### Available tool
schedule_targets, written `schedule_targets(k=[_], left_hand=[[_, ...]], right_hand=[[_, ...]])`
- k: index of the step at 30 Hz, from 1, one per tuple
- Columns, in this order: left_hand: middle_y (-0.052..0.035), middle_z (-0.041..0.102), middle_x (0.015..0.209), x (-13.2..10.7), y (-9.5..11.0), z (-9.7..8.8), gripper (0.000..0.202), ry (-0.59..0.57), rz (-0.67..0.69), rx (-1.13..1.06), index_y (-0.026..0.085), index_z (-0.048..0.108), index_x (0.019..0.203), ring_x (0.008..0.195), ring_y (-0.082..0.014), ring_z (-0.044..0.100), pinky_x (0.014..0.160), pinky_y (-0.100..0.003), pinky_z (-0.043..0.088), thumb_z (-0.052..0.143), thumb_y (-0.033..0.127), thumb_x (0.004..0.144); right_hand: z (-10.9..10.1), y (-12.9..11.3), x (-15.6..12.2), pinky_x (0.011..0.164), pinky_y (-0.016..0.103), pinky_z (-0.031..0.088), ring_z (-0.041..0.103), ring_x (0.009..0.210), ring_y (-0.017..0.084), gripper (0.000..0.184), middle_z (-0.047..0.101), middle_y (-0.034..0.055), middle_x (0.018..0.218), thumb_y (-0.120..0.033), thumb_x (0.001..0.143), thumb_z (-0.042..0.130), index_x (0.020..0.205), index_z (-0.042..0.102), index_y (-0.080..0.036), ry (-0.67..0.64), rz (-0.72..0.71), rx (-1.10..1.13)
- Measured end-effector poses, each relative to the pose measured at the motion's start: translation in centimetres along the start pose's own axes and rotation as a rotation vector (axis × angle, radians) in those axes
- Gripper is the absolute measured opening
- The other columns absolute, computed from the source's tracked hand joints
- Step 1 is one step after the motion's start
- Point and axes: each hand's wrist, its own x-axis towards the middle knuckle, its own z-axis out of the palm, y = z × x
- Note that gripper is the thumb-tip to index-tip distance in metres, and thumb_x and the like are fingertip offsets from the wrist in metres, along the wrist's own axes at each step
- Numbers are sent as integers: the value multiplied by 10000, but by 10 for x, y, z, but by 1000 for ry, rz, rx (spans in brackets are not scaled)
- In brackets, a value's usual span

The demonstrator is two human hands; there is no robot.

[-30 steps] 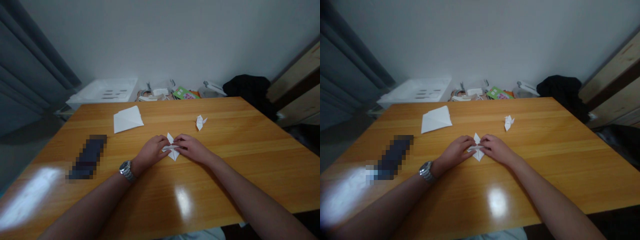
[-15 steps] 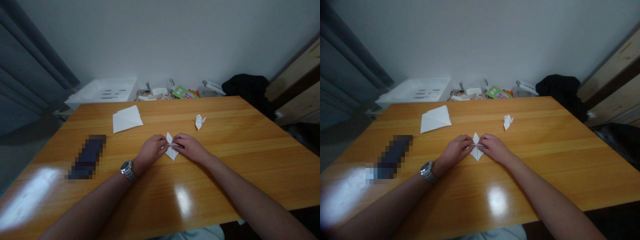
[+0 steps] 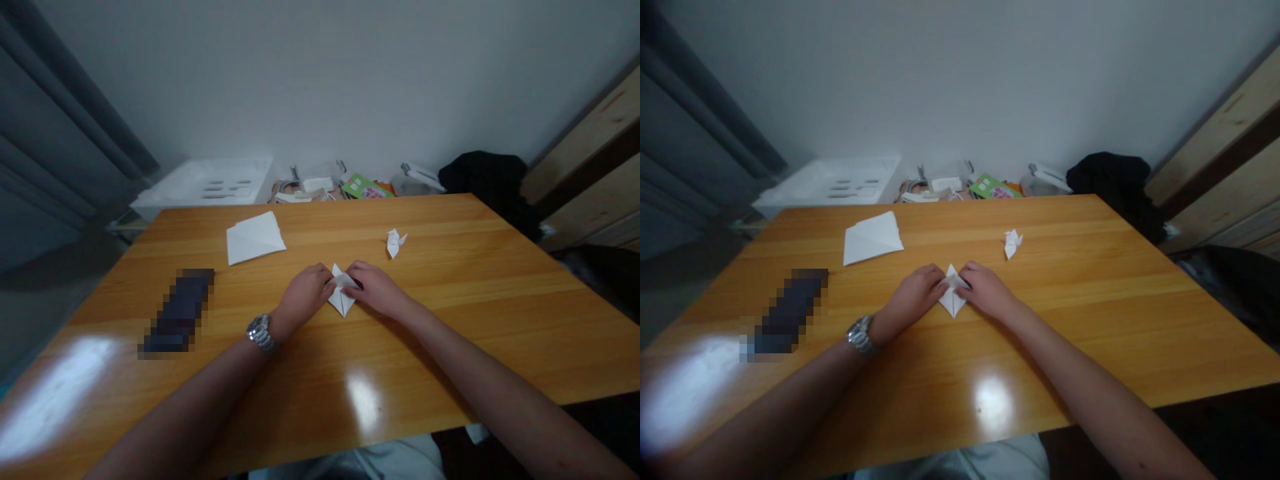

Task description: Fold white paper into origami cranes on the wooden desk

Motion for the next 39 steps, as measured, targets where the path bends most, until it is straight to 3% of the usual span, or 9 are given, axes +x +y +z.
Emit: schedule_targets(k=[4,9,14,19,24,33,39], left_hand=[[-85,663,960,4,2,0,179,-18,-36,-12,154,664,893,895,-209,628,806,-309,487,529,241,972],[-93,658,963,8,4,-4,164,-57,-81,18,156,662,892,872,-209,632,798,-308,480,531,234,952],[-88,702,964,11,5,-9,141,-124,-151,29,173,649,1012,870,-232,651,742,-314,459,566,241,920],[-80,733,976,16,3,-12,135,-169,-209,1,184,657,998,853,-223,667,694,-303,433,574,234,905],[-99,738,981,24,2,-15,146,-218,-240,9,170,681,972,819,-218,673,659,-294,427,609,255,877],[-134,731,1088,38,0,-18,236,-306,-244,48,156,701,1048,914,-243,684,732,-298,466,631,283,862],[-134,736,1051,43,-2,-18,239,-333,-268,53,164,705,1028,876,-249,689,708,-300,462,653,298,839]], right_hand=[[-8,-4,7,733,260,396,587,811,170,130,651,77,880,-166,924,622,828,698,-121,-85,57,-102],[-16,-8,24,700,274,379,635,833,200,186,719,118,939,-232,939,589,919,734,-117,-281,141,-249],[-23,-10,36,660,280,374,672,840,227,184,757,133,946,-257,895,633,930,760,-129,-345,171,-269],[-27,-10,44,686,265,403,687,930,236,250,761,130,1069,-294,881,653,1063,751,-154,-374,189,-280],[-30,-8,54,637,268,401,701,859,234,248,777,117,1019,-330,842,693,1006,780,-166,-444,209,-287],[-34,-11,64,676,260,435,710,929,248,347,770,109,1105,-346,818,711,1122,769,-189,-540,221,-279],[-37,-10,83,691,272,462,716,871,252,364,784,111,995,-350,774,763,1080,788,-154,-684,287,-252]])
